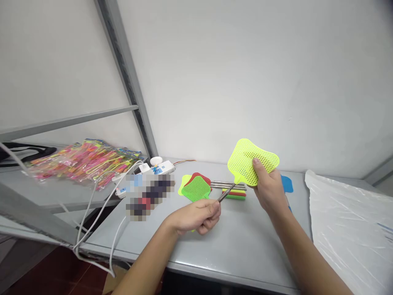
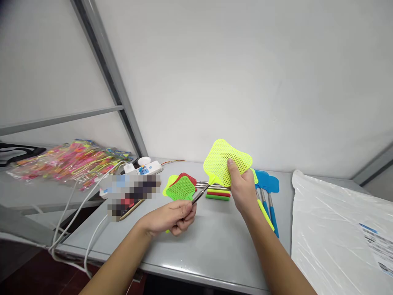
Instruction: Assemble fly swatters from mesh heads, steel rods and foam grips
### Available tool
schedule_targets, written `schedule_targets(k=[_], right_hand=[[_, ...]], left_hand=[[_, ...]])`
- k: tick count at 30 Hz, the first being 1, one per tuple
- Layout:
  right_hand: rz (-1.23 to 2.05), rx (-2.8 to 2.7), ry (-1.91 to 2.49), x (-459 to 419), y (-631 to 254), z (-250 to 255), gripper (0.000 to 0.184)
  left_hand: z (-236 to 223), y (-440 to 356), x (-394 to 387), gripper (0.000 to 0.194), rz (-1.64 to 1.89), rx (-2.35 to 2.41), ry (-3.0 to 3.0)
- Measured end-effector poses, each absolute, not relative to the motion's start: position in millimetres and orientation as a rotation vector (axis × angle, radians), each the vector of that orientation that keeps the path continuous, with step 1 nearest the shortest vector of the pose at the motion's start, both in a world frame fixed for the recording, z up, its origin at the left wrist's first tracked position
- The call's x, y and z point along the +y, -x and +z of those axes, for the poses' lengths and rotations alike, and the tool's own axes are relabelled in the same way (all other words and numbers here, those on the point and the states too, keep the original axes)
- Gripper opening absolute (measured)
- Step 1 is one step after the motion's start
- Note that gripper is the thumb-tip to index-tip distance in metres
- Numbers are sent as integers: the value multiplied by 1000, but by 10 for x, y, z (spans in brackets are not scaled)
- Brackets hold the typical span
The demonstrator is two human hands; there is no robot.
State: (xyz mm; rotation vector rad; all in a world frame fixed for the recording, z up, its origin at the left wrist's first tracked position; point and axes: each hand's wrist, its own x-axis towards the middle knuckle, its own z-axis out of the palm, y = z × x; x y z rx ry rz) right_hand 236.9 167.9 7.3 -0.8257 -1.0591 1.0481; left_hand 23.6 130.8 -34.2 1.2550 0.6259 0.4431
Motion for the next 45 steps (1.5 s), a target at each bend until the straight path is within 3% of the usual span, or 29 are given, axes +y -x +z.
schedule_targets(k=[5,12,23,35,45], right_hand=[[963,-1067,819,1715,-2513,108,44],[907,-1091,905,1904,-2673,247,39],[924,-1011,963,2010,-2691,85,40],[1263,-1321,985,1774,-2408,-226,30],[1009,-1016,977,1898,-2709,-118,39]], left_hand=[[-267,-467,1505,46,300,409,-1121],[-63,-721,1729,44,364,504,-1203],[-5,-840,1716,39,749,1238,-1962],[-339,-804,1660,38,471,535,-1017],[-432,-856,1631,34,370,493,-887]])
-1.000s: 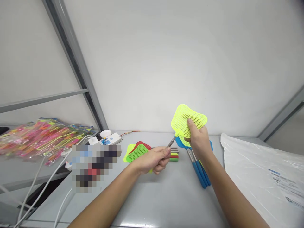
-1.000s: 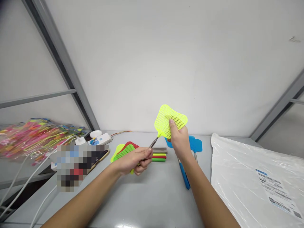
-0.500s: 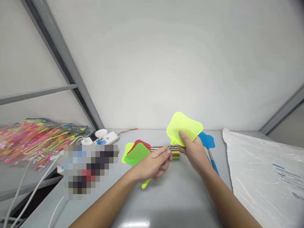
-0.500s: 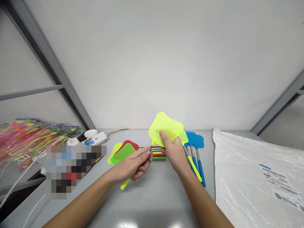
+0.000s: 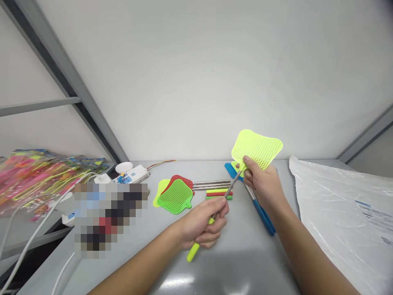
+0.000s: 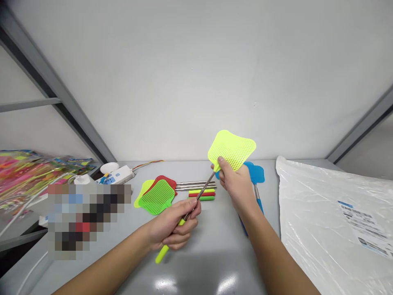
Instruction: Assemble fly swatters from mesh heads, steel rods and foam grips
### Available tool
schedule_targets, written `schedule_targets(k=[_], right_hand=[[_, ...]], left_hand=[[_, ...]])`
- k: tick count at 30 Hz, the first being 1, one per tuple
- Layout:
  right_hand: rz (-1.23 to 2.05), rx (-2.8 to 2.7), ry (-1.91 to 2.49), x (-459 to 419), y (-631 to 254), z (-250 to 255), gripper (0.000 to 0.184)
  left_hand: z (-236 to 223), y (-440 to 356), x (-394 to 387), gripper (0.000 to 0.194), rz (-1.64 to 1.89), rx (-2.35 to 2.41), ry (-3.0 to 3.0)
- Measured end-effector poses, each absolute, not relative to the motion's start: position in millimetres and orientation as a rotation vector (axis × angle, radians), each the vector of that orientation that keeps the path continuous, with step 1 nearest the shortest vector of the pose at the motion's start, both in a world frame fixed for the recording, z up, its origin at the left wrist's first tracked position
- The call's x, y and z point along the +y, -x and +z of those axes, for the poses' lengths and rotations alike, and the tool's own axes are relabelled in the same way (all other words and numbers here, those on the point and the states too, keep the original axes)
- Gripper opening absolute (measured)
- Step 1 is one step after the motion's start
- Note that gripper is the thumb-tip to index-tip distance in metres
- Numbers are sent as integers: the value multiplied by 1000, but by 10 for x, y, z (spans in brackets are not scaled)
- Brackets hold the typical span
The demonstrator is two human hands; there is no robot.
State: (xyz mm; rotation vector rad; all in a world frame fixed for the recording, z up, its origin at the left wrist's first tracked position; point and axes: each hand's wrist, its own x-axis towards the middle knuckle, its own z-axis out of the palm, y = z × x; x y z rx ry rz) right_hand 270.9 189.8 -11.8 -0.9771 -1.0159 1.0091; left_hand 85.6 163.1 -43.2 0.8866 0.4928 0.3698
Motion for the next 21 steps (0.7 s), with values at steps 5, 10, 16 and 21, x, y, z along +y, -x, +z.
schedule_targets(k=[5,10,16,21], right_hand=[[1222,-1154,973,1842,-2639,-120,33],[1446,-1344,953,1758,-2430,-201,40],[1425,-1167,897,1852,-2665,-159,37],[1191,-935,821,1978,-2984,-67,31]], left_hand=[[-447,-861,1645,31,358,466,-892],[-450,-846,1645,38,395,419,-867],[-461,-844,1623,39,339,430,-827],[-426,-882,1604,38,288,439,-844]])
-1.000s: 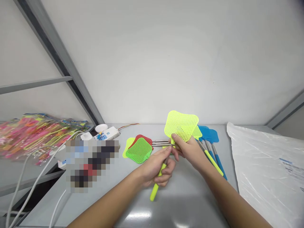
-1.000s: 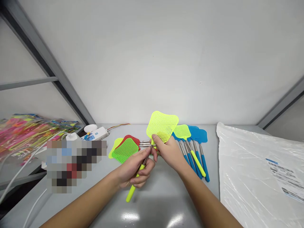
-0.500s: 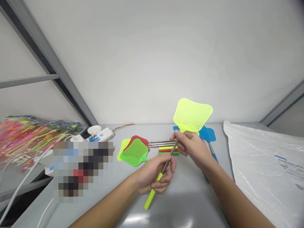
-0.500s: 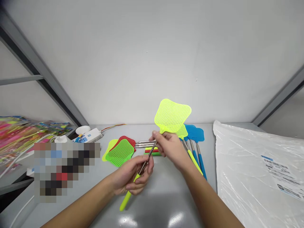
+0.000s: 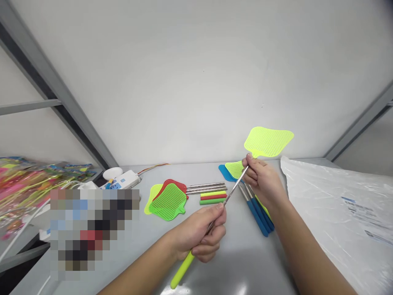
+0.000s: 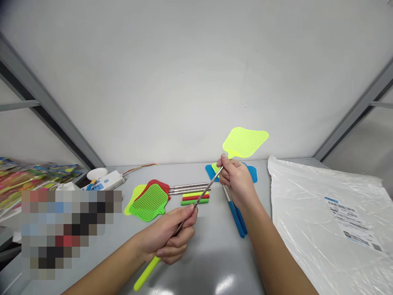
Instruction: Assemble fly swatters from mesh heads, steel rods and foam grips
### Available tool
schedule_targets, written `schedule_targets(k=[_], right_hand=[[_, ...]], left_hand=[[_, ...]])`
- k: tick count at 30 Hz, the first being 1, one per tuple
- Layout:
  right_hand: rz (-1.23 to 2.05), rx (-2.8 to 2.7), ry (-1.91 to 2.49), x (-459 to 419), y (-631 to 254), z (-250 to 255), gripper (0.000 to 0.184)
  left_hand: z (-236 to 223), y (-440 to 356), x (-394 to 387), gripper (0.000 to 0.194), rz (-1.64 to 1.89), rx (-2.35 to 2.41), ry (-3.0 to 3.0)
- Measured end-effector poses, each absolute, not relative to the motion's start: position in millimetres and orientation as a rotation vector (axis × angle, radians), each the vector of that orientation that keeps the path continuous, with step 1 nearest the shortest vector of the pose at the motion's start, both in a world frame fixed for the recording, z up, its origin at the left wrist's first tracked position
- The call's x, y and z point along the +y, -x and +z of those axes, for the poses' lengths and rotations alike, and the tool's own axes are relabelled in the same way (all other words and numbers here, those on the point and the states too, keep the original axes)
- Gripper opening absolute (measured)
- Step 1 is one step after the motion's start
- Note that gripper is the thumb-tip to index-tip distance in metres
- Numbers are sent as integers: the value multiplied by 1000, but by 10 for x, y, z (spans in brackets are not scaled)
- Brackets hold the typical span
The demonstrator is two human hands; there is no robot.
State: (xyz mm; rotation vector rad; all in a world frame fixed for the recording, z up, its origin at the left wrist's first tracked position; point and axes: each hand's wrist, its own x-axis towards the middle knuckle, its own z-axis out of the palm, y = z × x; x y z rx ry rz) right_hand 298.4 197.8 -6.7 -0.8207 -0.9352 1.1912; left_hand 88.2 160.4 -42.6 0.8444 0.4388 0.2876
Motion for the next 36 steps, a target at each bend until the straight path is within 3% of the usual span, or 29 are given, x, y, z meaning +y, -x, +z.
schedule_targets(k=[10,22,28,32,36], right_hand=[[1474,-1545,934,1626,-2550,-222,33],[953,-1037,1071,1378,-3380,-103,30],[953,-852,1000,1233,-3172,-209,30],[1106,-1032,1084,1111,-2895,-439,32],[1038,-996,1092,1026,-2983,-429,32]], left_hand=[[-433,-794,1667,42,370,445,-869],[-390,-885,1575,43,80,438,-994],[-349,-892,1531,43,102,436,-1054],[-368,-890,1516,43,99,443,-1052],[-401,-872,1528,47,47,435,-1076]])
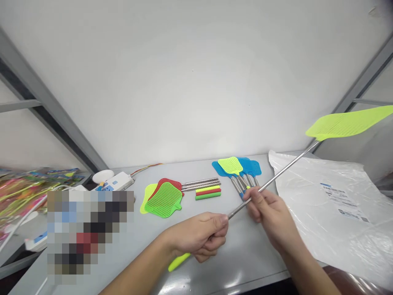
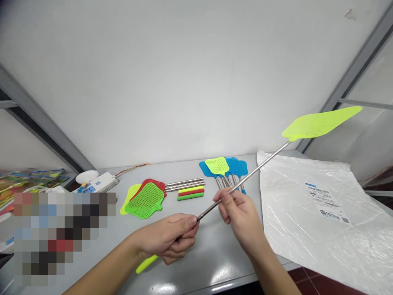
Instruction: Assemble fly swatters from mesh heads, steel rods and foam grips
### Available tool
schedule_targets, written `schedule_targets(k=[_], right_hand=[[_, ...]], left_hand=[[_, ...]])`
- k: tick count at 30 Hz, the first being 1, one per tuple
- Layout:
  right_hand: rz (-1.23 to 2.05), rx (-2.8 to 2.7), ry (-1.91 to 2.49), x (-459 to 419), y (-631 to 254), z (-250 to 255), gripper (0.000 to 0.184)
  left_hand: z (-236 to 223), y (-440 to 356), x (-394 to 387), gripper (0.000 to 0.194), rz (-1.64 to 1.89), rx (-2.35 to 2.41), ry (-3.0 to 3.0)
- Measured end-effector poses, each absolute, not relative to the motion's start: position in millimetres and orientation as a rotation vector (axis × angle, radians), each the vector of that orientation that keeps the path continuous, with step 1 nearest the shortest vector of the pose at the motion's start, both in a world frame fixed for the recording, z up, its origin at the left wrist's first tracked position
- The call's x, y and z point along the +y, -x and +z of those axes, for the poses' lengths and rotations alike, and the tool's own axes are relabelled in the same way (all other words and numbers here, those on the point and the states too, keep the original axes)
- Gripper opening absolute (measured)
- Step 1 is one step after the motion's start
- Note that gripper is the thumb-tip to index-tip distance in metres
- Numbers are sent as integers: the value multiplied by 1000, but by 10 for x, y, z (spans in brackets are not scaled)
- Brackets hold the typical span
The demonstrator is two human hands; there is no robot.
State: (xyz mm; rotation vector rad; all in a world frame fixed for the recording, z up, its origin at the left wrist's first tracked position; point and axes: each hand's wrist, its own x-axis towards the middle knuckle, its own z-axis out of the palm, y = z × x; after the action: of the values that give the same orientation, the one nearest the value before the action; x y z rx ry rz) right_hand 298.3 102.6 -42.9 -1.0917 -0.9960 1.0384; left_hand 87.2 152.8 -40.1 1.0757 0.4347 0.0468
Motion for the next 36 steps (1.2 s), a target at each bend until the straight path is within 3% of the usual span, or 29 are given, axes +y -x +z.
schedule_targets(k=[7,15,24,31,36], right_hand=[[767,-707,976,1074,-3573,-117,24],[1079,-959,1110,1030,-3081,-537,34],[795,-726,987,970,-3556,-207,28],[916,-801,971,973,-3235,-457,26],[1075,-1049,1152,918,-2890,-578,36]], left_hand=[[-404,-797,1571,50,-15,464,-1204],[-457,-852,1599,50,23,509,-1258],[-300,-753,1655,48,-13,562,-1545],[-200,-776,1616,44,-19,731,-1680],[-182,-829,1569,42,-5,712,-1712]])
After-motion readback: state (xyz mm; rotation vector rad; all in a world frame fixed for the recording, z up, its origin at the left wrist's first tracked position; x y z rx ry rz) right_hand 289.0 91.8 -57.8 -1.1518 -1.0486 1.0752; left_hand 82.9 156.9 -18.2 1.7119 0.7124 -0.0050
